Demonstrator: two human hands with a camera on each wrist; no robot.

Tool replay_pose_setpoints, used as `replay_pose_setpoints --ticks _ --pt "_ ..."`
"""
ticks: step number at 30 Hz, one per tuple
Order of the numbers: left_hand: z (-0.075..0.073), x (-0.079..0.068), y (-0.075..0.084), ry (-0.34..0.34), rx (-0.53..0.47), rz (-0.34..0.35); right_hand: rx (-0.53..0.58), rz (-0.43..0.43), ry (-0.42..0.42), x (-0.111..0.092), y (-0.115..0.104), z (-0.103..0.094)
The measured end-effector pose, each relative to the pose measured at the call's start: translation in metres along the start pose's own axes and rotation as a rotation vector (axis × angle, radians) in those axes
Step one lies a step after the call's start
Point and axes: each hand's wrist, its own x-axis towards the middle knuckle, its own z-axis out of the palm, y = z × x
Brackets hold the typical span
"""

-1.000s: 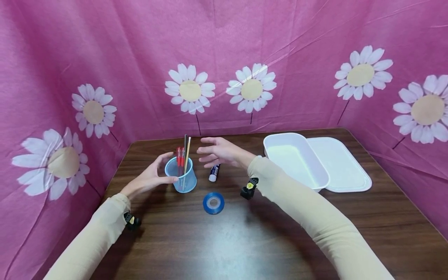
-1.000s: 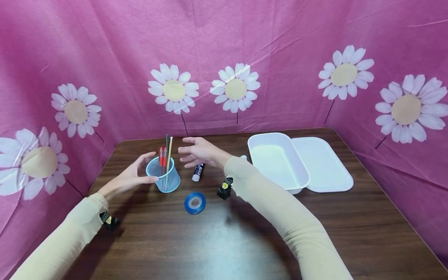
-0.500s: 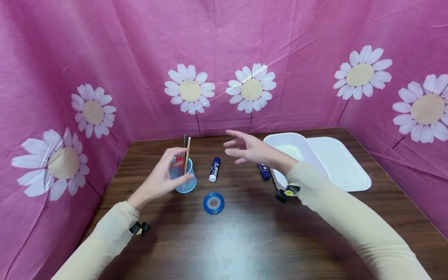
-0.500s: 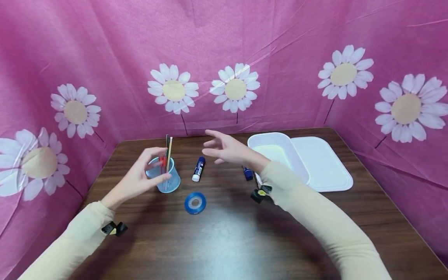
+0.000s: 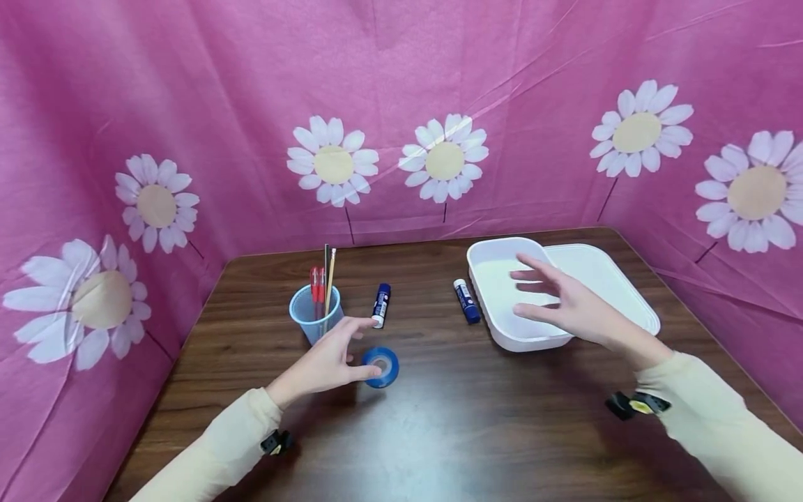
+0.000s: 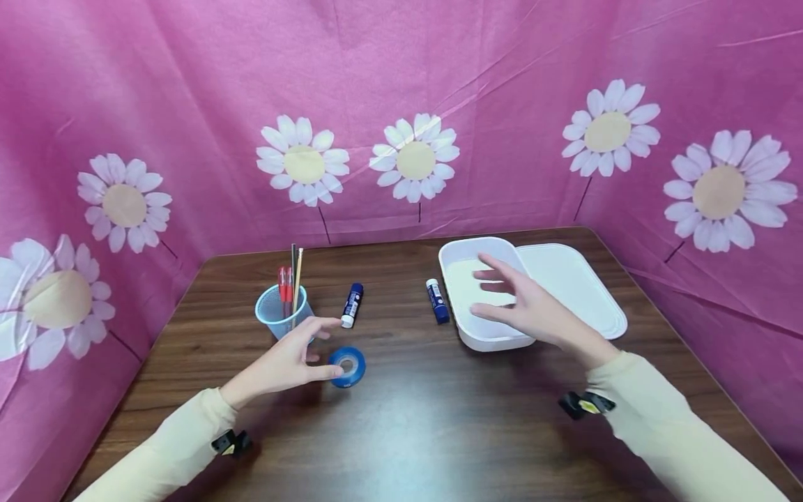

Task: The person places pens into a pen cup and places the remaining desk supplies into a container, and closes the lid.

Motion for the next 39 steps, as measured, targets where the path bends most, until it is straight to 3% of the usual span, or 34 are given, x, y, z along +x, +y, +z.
replay_pose_setpoints --ticks 6,9,11,20,28,39 --pt "0.008 0.0 -0.01 -0.036 -0.008 -0.047 -0.172 -0.084 0.222 -0.038 0.036 -0.016" --pt "0.01 0.001 -0.013 -0.056 -0.028 -0.064 -0.238 -0.072 0.315 -0.052 0.054 -0.02" --pt "0.01 0.001 -0.016 -0.066 -0.042 -0.072 -0.235 -0.032 0.329 -0.059 0.065 -0.023" --pt "0.014 0.007 -0.023 -0.094 -0.086 -0.084 0.048 0.138 0.082 -0.065 0.094 -0.028" --pt "0.019 0.013 -0.023 -0.134 -0.064 -0.086 0.003 0.2 0.028 -0.063 0.104 -0.025" --pt "0.02 0.018 -0.025 -0.169 -0.051 -0.109 -0.037 0.234 -0.009 -0.056 0.1 -0.026"
